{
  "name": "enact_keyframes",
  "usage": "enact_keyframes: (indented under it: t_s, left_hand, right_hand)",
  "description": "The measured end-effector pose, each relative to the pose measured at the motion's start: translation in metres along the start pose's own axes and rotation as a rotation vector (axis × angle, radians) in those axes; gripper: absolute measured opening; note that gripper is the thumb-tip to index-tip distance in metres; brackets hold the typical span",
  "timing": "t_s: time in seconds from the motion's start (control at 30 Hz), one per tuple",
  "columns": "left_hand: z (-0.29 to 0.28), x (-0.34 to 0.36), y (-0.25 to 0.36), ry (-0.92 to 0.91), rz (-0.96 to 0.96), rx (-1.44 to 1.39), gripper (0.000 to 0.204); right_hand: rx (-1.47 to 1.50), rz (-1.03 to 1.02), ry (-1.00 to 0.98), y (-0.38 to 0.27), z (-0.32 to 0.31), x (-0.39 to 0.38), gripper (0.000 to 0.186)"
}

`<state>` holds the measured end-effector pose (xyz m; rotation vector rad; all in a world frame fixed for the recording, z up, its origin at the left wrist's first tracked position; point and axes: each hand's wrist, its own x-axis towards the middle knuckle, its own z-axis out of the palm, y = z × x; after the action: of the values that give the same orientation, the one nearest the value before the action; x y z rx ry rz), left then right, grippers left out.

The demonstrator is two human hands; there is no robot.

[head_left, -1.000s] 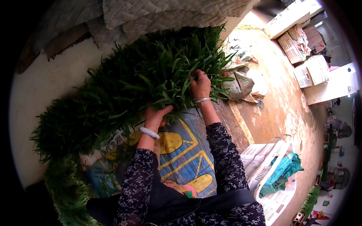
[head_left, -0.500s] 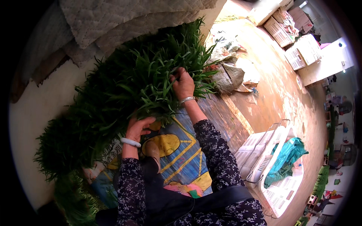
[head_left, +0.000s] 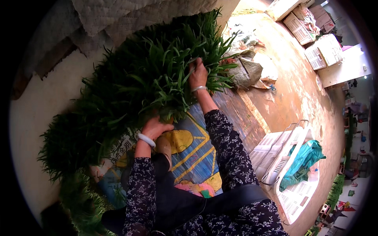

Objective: The person bundles chives by hand, gathering bunches and wrapping them with red ties before stacking the bundles on the floor.

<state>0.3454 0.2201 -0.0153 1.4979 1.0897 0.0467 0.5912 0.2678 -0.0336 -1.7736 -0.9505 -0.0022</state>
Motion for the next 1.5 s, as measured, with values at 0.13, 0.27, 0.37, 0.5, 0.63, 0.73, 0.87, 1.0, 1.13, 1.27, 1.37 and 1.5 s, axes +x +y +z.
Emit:
enact_keyframes:
  t_s: [0.13, 0.27, 0.37, 0.5, 0.63, 0.73, 0.87, 1.0, 1.13, 1.27, 1.37, 1.5]
  left_hand:
    - [-0.012, 0.005, -0.016, 0.213, -0.061, 0.113, 0.038]
    - [-0.011, 0.017, -0.02, 0.316, -0.039, 0.014, 0.028]
    - [-0.016, 0.038, -0.05, 0.282, 0.049, 0.174, 0.03]
    - [-0.007, 0.048, -0.072, 0.209, 0.204, 0.708, 0.027]
    - [0.004, 0.045, -0.061, 0.301, 0.281, 0.694, 0.03]
    - [-0.005, 0.039, -0.053, 0.406, 0.364, 0.481, 0.037]
    - [-0.017, 0.026, -0.013, 0.372, 0.227, 0.163, 0.043]
    - [-0.013, 0.007, 0.016, 0.531, 0.05, -0.011, 0.058]
    - [-0.014, 0.015, -0.004, 0.597, 0.096, -0.145, 0.05]
    - [-0.015, 0.008, 0.006, 0.54, 0.068, -0.109, 0.051]
    - [-0.008, 0.021, 0.001, 0.442, -0.002, -0.033, 0.057]
    - [-0.008, 0.02, -0.006, 0.476, 0.003, -0.028, 0.052]
  right_hand:
    - [0.689, 0.148, -0.102, -0.069, -0.045, -0.001, 0.011]
    - [0.814, 0.223, -1.036, -0.114, -0.149, -0.078, 0.025]
    - [0.406, 0.433, -1.832, -0.068, -0.154, -0.178, 0.057]
    - [-0.385, 0.298, -1.254, 0.038, -0.107, -0.246, 0.083]
    - [-0.342, 0.239, -0.716, 0.071, -0.05, -0.198, 0.095]
    - [-0.378, 0.021, -0.408, 0.056, -0.004, -0.163, 0.095]
    - [-0.355, 0.055, -0.339, 0.013, 0.033, -0.136, 0.085]
    - [-0.178, 0.109, -0.49, 0.039, 0.049, -0.105, 0.062]
    - [0.054, -0.045, -0.415, 0.048, 0.032, -0.074, 0.034]
    - [0.27, -0.015, -0.616, 0.061, 0.032, -0.056, 0.048]
    - [0.118, 0.004, -0.69, 0.079, 0.032, -0.041, 0.068]
    - [0.003, -0.02, -0.637, 0.07, 0.029, -0.05, 0.068]
